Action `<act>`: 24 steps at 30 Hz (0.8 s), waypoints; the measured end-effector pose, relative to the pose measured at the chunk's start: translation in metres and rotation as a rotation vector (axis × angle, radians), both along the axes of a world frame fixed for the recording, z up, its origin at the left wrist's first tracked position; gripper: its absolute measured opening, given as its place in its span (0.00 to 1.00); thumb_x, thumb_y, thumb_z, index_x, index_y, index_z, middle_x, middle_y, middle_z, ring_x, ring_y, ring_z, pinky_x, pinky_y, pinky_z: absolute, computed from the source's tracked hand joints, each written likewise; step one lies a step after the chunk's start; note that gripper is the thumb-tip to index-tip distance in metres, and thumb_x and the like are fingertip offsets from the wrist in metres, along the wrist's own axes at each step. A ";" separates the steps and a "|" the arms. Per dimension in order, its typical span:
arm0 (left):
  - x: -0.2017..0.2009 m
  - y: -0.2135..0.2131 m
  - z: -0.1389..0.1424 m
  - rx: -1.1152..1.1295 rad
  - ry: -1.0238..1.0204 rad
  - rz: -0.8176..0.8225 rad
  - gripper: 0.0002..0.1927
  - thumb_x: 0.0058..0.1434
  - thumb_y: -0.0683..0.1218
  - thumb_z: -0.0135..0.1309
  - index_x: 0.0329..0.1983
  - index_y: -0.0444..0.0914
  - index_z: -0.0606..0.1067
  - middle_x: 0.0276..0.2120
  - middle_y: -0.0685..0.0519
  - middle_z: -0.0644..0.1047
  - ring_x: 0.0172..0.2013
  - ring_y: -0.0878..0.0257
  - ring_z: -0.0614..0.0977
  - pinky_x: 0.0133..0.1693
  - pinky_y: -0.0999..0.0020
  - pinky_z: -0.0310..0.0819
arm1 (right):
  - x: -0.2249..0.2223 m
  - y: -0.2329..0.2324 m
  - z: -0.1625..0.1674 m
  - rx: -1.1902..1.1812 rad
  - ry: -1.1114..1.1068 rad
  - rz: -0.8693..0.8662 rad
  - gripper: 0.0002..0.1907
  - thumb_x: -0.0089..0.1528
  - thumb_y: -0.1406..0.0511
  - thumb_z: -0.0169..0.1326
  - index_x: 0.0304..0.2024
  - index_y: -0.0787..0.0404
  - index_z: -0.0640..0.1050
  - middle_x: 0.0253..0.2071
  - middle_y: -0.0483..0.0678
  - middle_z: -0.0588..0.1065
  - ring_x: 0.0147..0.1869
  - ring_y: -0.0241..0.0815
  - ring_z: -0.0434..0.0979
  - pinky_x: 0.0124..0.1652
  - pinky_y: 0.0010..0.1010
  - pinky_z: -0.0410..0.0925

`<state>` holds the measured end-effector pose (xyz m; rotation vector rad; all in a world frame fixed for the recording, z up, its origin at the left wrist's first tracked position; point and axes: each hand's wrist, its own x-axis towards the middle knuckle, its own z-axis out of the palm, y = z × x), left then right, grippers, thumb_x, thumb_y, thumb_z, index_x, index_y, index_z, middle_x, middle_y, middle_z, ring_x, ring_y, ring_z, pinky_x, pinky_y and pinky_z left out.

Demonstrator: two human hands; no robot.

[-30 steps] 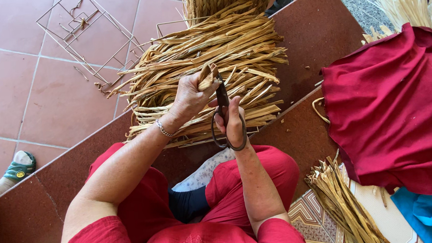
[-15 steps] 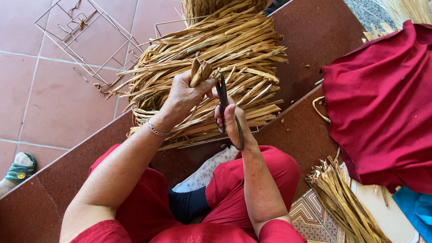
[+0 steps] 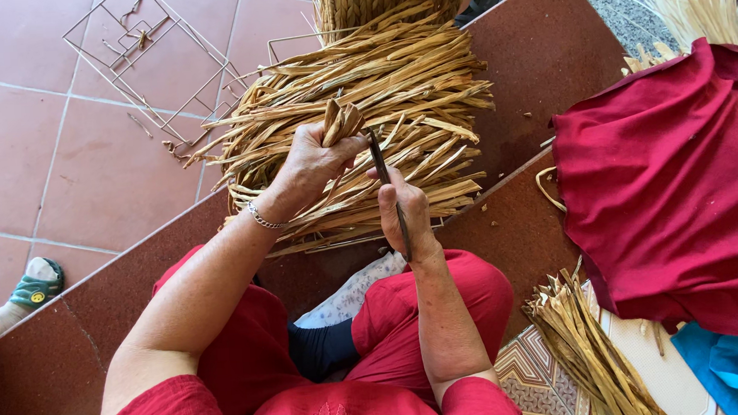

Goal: The person sits on the floor and uses scissors to trim the ends of dried palm leaves. They repeatedly pick up small bundles, align them, cut the tips, and place the trimmed pieces aside. A finished woven basket and a wire frame are visible nearby.

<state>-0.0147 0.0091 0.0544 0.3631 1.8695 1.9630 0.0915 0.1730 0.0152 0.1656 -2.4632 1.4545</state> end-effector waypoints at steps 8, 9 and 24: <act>0.004 -0.003 0.005 0.034 0.000 -0.013 0.04 0.67 0.43 0.60 0.36 0.38 0.78 0.26 0.66 0.70 0.28 0.77 0.67 0.28 0.77 0.62 | 0.002 0.000 0.010 -0.020 0.020 0.046 0.42 0.73 0.39 0.25 0.59 0.66 0.74 0.19 0.44 0.62 0.23 0.40 0.70 0.29 0.34 0.64; 0.004 -0.002 0.005 0.021 0.011 -0.017 0.04 0.67 0.42 0.60 0.36 0.38 0.78 0.26 0.66 0.71 0.27 0.77 0.67 0.28 0.76 0.62 | 0.001 0.000 0.011 -0.026 0.021 0.052 0.42 0.73 0.39 0.25 0.59 0.66 0.73 0.19 0.43 0.62 0.23 0.39 0.69 0.29 0.34 0.64; 0.003 0.011 -0.021 -0.065 0.359 0.021 0.04 0.67 0.43 0.61 0.42 0.38 0.79 0.32 0.63 0.78 0.33 0.74 0.77 0.34 0.75 0.75 | -0.002 0.000 -0.034 -0.690 -0.249 0.080 0.42 0.68 0.35 0.26 0.43 0.62 0.75 0.20 0.36 0.63 0.19 0.27 0.58 0.20 0.20 0.54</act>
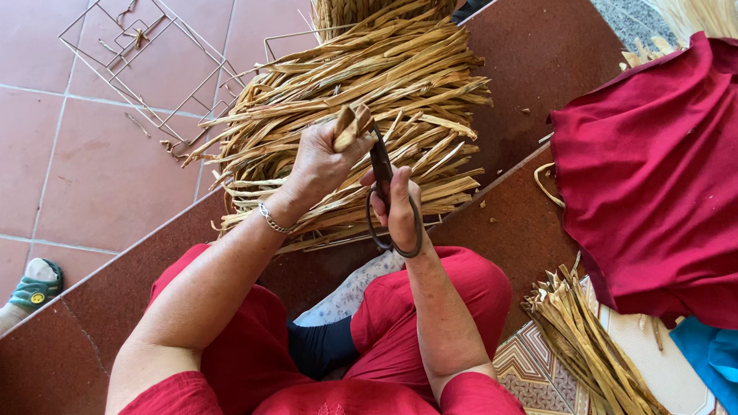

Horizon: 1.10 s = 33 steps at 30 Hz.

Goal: The person sits on the floor and uses scissors to trim the ends of dried palm leaves. They repeatedly pick up small bundles, align them, cut the tips, and place the trimmed pieces aside. A finished woven basket and a wire frame are visible nearby.

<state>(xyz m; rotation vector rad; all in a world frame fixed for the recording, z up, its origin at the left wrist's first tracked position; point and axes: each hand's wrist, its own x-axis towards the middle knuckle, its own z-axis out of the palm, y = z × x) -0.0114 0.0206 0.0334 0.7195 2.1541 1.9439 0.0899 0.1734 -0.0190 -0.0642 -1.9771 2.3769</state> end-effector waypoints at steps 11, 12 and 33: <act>-0.018 -0.010 -0.032 -0.304 0.200 0.027 0.07 0.65 0.47 0.64 0.40 0.40 0.82 0.38 0.48 0.83 0.41 0.52 0.81 0.45 0.55 0.77 | -0.012 0.092 -0.012 -0.458 -0.076 -0.481 0.43 0.63 0.33 0.35 0.55 0.61 0.74 0.28 0.45 0.72 0.28 0.37 0.71 0.30 0.26 0.63; -0.022 -0.005 -0.033 -0.211 -0.056 0.023 0.09 0.64 0.49 0.62 0.41 0.39 0.80 0.39 0.47 0.83 0.39 0.53 0.82 0.44 0.56 0.79 | -0.013 0.089 -0.010 -0.363 -0.069 -0.493 0.42 0.64 0.34 0.37 0.57 0.61 0.73 0.30 0.45 0.74 0.30 0.37 0.73 0.32 0.26 0.64; -0.062 0.056 -0.062 -0.437 -0.163 0.175 0.10 0.60 0.48 0.64 0.42 0.40 0.82 0.34 0.49 0.83 0.35 0.63 0.84 0.43 0.64 0.79 | -0.023 0.064 -0.014 0.555 -0.197 -0.347 0.33 0.69 0.40 0.40 0.42 0.61 0.78 0.22 0.43 0.73 0.28 0.34 0.76 0.31 0.31 0.69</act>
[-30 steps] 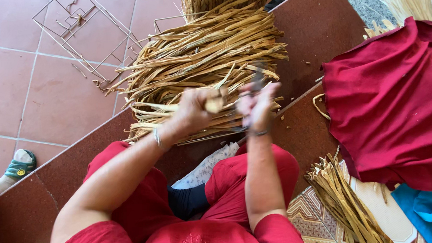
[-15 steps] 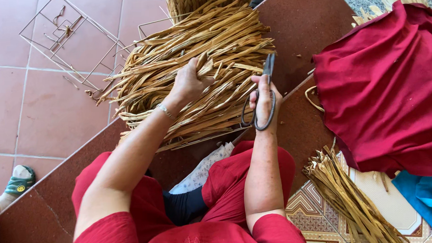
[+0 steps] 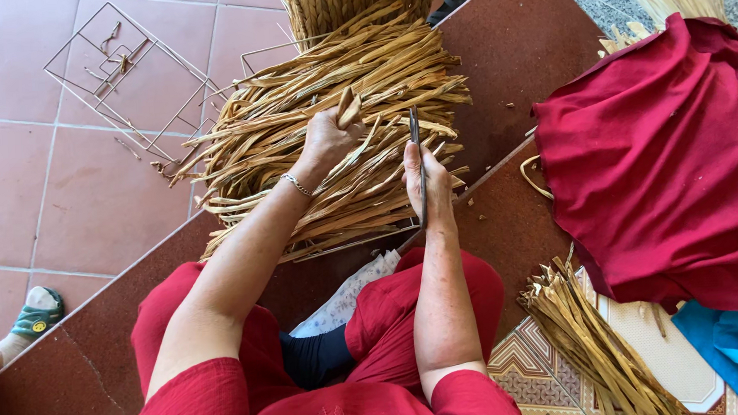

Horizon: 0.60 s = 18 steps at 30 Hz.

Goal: The person sits on the floor and uses scissors to trim the ends of dried palm leaves. They repeatedly pick up small bundles, align them, cut the tips, and place the trimmed pieces aside. A finished woven basket and a wire frame are visible nearby.

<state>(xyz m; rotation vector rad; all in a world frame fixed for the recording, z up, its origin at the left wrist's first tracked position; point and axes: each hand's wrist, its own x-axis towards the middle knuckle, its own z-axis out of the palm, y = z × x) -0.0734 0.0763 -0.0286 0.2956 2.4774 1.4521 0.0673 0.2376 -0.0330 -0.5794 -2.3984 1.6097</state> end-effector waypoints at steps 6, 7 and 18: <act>-0.001 0.011 0.012 -0.189 -0.056 0.025 0.20 0.49 0.50 0.71 0.46 0.47 0.82 0.35 0.51 0.84 0.37 0.61 0.84 0.45 0.65 0.78 | 0.001 -0.005 0.005 0.016 0.004 -0.038 0.33 0.68 0.41 0.44 0.47 0.63 0.80 0.21 0.45 0.72 0.27 0.36 0.75 0.32 0.31 0.68; 0.001 0.016 0.012 -0.248 -0.058 0.030 0.21 0.48 0.50 0.71 0.47 0.47 0.82 0.35 0.49 0.83 0.37 0.59 0.84 0.45 0.64 0.77 | 0.001 -0.004 0.005 0.014 0.003 -0.052 0.33 0.67 0.41 0.44 0.47 0.63 0.80 0.21 0.45 0.73 0.27 0.36 0.75 0.32 0.31 0.68; -0.001 0.004 0.006 0.288 -0.226 0.025 0.05 0.63 0.43 0.59 0.40 0.38 0.80 0.27 0.57 0.79 0.27 0.70 0.78 0.29 0.72 0.73 | 0.001 -0.009 0.009 -0.245 -0.014 0.101 0.39 0.68 0.40 0.37 0.61 0.63 0.75 0.23 0.41 0.71 0.25 0.28 0.68 0.27 0.22 0.63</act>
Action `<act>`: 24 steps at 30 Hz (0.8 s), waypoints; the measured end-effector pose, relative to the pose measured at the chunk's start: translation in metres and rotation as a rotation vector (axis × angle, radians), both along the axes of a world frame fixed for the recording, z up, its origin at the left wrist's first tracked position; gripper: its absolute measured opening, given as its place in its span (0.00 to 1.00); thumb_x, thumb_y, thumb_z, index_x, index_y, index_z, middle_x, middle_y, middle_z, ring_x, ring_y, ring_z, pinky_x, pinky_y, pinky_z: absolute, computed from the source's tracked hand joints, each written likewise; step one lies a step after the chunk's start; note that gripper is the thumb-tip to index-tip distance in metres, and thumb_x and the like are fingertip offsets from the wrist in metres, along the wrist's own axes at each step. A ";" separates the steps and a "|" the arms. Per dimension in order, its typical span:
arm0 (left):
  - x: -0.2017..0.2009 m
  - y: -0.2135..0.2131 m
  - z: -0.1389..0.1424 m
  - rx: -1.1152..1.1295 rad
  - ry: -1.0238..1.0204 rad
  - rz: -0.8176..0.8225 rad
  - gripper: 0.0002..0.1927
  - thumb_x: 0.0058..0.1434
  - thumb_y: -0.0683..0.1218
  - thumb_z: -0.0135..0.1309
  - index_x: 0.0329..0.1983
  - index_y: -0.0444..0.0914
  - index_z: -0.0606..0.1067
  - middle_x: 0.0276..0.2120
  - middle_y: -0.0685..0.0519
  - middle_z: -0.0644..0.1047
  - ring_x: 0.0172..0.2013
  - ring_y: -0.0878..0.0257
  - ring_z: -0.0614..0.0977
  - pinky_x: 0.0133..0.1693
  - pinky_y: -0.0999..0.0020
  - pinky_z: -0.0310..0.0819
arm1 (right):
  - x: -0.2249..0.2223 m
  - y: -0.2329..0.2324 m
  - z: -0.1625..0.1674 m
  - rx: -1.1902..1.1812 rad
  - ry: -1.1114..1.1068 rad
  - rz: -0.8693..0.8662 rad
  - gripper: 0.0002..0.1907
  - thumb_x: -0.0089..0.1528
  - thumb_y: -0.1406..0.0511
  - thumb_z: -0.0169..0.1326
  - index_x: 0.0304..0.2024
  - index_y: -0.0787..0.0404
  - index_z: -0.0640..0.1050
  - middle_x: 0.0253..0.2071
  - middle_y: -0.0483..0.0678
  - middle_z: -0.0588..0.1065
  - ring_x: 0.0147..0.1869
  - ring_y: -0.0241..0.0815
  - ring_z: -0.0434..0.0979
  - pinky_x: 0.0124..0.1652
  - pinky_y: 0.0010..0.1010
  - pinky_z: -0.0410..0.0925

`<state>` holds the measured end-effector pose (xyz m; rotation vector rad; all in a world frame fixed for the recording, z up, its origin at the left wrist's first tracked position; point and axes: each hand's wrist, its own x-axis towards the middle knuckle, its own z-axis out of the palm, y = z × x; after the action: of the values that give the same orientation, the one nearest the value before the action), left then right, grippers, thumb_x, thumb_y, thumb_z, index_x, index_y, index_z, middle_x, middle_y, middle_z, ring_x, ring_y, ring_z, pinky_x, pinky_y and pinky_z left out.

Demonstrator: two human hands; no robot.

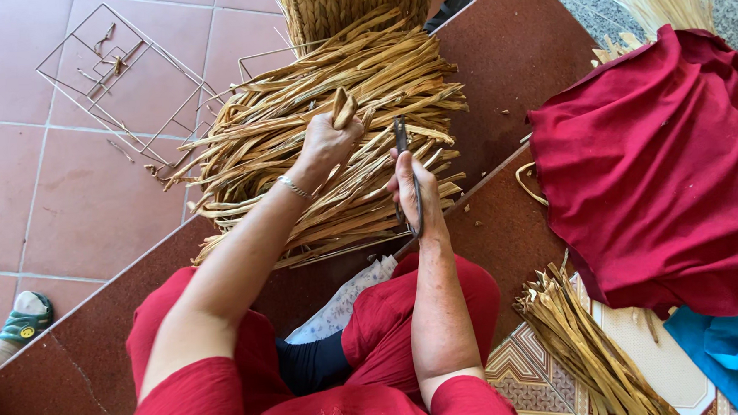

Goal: The person sits on the floor and uses scissors to trim the ends of dried palm leaves. They repeatedly pick up small bundles, align them, cut the tips, and place the trimmed pieces aside. A finished woven basket and a wire frame are visible nearby.

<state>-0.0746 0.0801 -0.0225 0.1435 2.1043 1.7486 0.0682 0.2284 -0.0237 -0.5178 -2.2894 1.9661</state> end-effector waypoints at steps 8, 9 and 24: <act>0.031 -0.048 0.044 0.144 0.144 -0.092 0.07 0.66 0.44 0.60 0.33 0.36 0.79 0.25 0.59 0.78 0.27 0.74 0.76 0.30 0.75 0.72 | 0.009 -0.042 0.024 -0.061 0.213 0.213 0.38 0.71 0.42 0.36 0.64 0.66 0.72 0.28 0.40 0.71 0.30 0.29 0.67 0.30 0.23 0.63; 0.034 -0.050 0.047 0.156 0.137 -0.086 0.06 0.65 0.44 0.61 0.33 0.37 0.80 0.26 0.60 0.78 0.28 0.74 0.77 0.31 0.76 0.73 | 0.011 -0.045 0.027 -0.023 0.234 0.218 0.37 0.72 0.42 0.35 0.63 0.66 0.72 0.28 0.40 0.71 0.30 0.29 0.67 0.31 0.23 0.64; 0.052 -0.054 0.045 0.234 0.045 -0.106 0.08 0.66 0.44 0.59 0.32 0.36 0.79 0.25 0.61 0.75 0.27 0.74 0.73 0.29 0.75 0.69 | 0.022 -0.064 0.020 0.362 0.383 0.085 0.34 0.75 0.44 0.32 0.56 0.64 0.76 0.27 0.48 0.72 0.32 0.42 0.76 0.35 0.34 0.68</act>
<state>-0.0221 0.0259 0.0227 0.3562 1.8780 1.9378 0.0902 0.1643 -0.0034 -0.0090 -2.3560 1.4637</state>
